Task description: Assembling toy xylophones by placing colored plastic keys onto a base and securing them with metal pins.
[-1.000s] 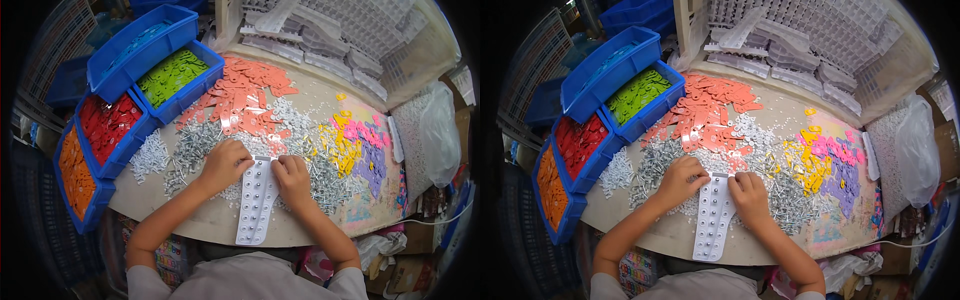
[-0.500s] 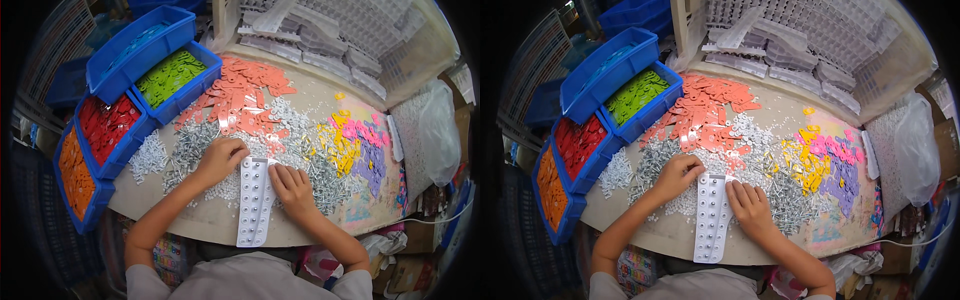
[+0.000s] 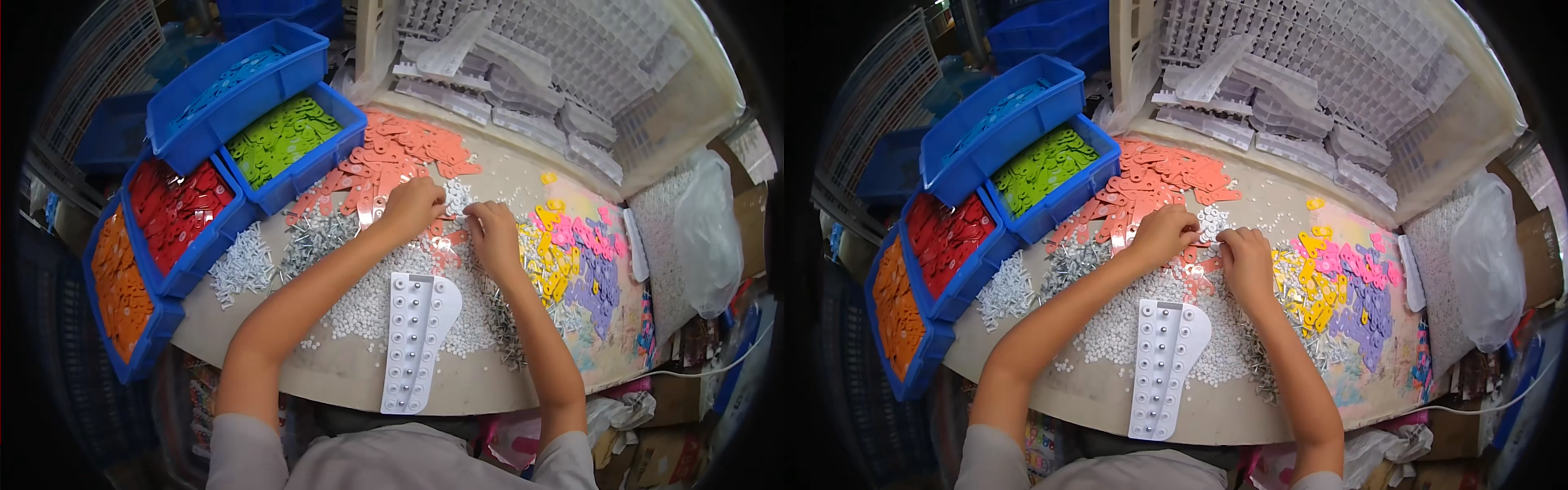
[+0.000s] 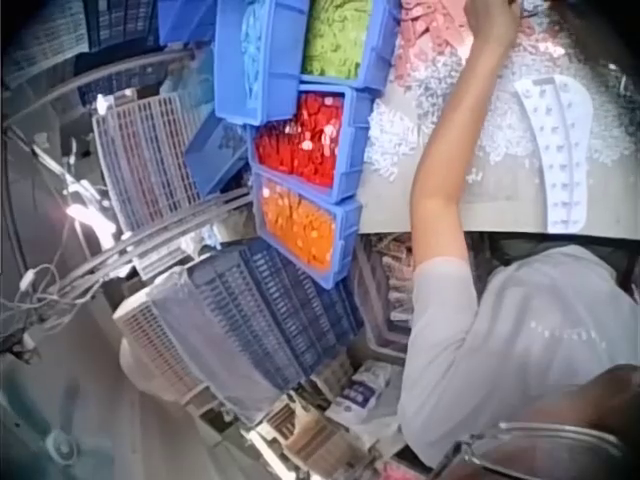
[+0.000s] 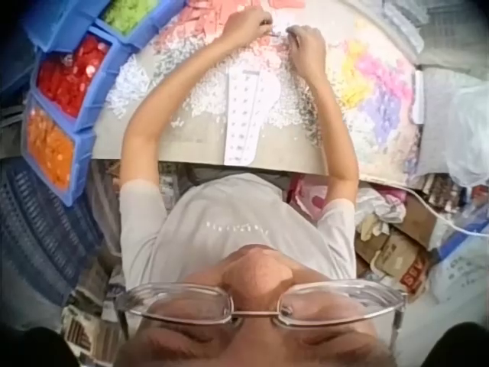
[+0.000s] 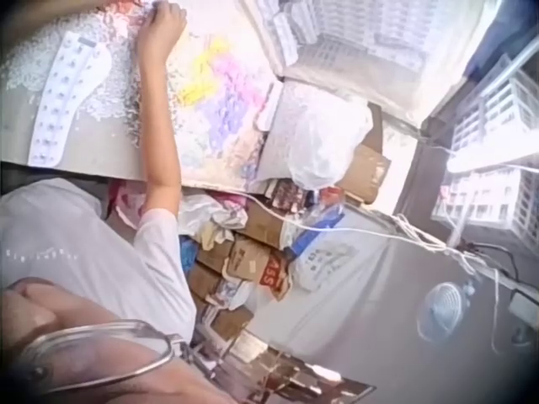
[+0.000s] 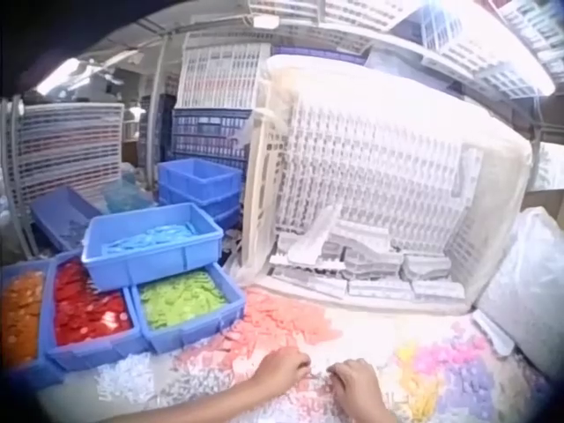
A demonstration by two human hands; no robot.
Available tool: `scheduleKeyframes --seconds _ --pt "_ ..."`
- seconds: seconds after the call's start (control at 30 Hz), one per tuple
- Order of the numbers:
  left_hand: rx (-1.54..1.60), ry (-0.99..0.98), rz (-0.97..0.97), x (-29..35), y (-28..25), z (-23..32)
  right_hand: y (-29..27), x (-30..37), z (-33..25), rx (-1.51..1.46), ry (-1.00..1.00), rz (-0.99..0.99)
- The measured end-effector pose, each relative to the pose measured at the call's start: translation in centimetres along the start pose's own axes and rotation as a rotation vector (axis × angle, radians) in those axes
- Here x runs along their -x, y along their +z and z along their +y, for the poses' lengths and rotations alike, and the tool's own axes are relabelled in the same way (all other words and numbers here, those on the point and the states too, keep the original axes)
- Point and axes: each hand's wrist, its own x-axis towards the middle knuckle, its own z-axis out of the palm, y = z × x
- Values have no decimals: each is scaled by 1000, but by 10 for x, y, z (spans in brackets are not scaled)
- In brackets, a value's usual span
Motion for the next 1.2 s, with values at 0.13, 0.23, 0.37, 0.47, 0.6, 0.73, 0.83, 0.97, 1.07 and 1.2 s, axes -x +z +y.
scheduleKeyframes --seconds 0.13,0.23,0.37,0.47,0.6,0.73,0.83,0.97,1.07,1.2 --pt "-44 57 -9 0 4 -2 7 -9 3 26 -45 -107" --pt "-105 180 83 5 8 -4 8 -7 1 74 -46 -103" --pt "-119 154 151 16 3 2 7 -4 -2 51 -40 -118" --pt "248 -231 -106 30 -27 26 -13 13 -16 -87 40 -112" --pt "507 -307 -149 85 -69 43 -50 48 -57 -340 240 -256" --pt "324 -42 -143 133 -81 42 -59 75 -79 -492 258 -408" --pt "310 -11 -156 152 -75 45 -50 82 -82 -494 214 -382" --pt "316 -47 -102 163 -59 40 -43 85 -83 -495 239 -359" --pt "331 -99 -72 164 -57 46 -41 86 -84 -467 233 -340" --pt "438 -345 -109 161 -65 57 -42 87 -85 -511 312 -350"
